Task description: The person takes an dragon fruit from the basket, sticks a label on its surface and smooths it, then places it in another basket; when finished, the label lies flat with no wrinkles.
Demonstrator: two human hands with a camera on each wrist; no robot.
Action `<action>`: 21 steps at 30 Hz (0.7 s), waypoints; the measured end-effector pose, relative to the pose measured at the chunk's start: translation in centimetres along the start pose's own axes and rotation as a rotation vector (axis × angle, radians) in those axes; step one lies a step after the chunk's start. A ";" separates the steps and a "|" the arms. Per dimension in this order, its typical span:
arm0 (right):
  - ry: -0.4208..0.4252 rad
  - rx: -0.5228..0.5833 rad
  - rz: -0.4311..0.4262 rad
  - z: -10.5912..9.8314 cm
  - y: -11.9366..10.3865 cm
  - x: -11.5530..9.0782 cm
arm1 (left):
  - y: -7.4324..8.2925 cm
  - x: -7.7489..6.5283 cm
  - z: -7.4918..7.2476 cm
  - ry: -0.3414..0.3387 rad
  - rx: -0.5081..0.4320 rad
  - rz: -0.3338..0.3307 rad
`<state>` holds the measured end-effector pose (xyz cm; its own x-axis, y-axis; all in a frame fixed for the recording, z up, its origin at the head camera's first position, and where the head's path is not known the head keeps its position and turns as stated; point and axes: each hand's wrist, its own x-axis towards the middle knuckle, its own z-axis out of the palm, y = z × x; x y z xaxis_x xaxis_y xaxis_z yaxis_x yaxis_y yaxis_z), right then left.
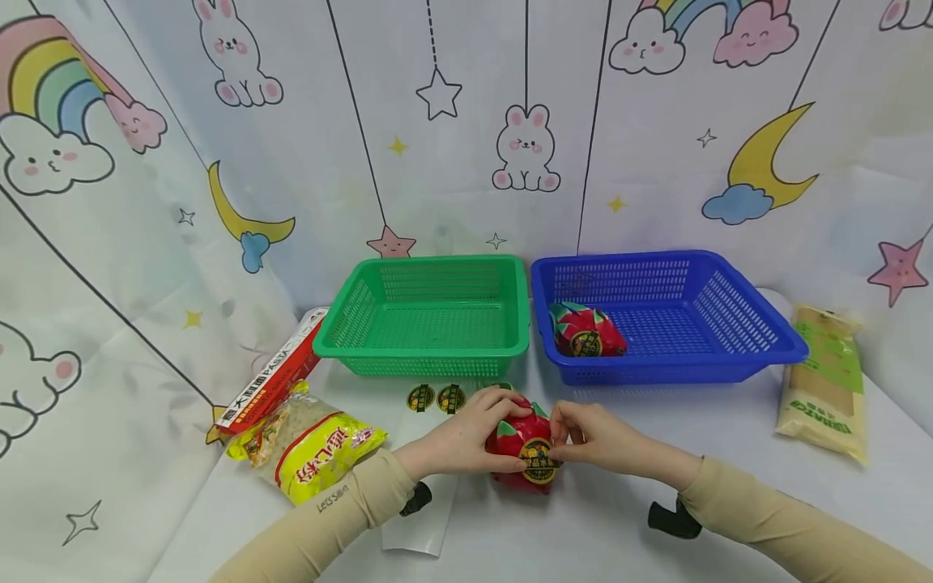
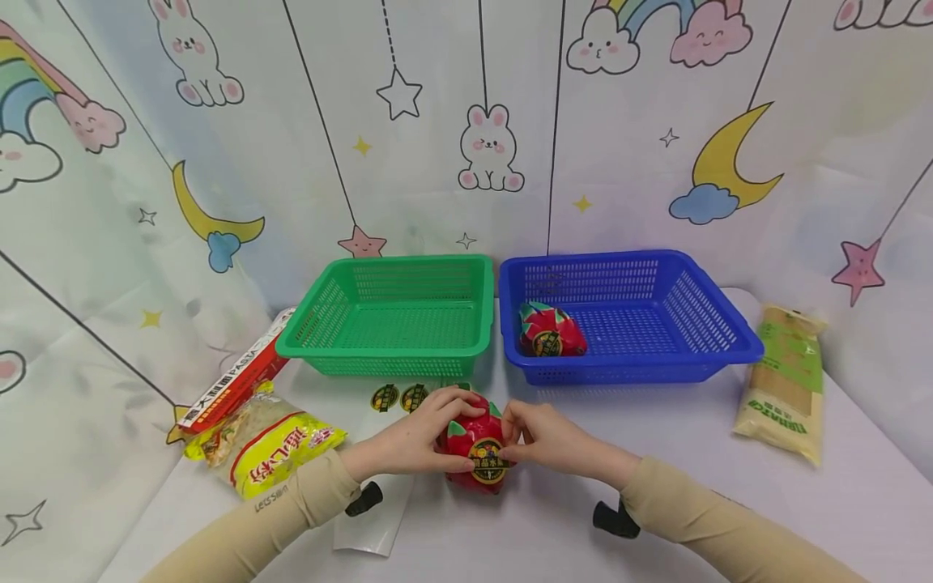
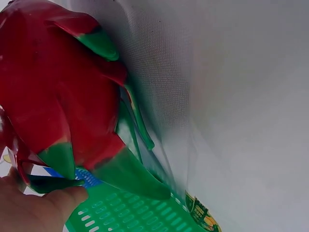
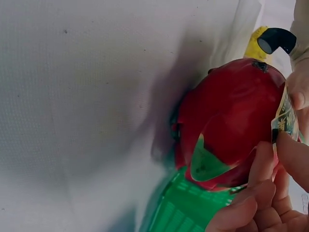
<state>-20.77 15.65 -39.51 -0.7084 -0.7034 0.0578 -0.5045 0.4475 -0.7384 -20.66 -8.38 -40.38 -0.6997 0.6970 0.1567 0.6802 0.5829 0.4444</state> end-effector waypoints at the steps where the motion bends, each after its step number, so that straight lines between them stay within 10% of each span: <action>1: 0.005 -0.008 -0.004 0.0 0.1 0.0 | 0.0 0.0 0.0 -0.002 -0.004 -0.002; 21: -0.007 -0.278 -0.069 1.2 2.8 0.1 | -0.1 0.0 -0.3 -0.044 -0.082 0.003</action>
<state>-21.67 16.17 -42.39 -0.6647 -0.7408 0.0964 -0.6683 0.5320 -0.5200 -20.77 -8.60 -40.19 -0.6864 0.7173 0.1199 0.6606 0.5460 0.5153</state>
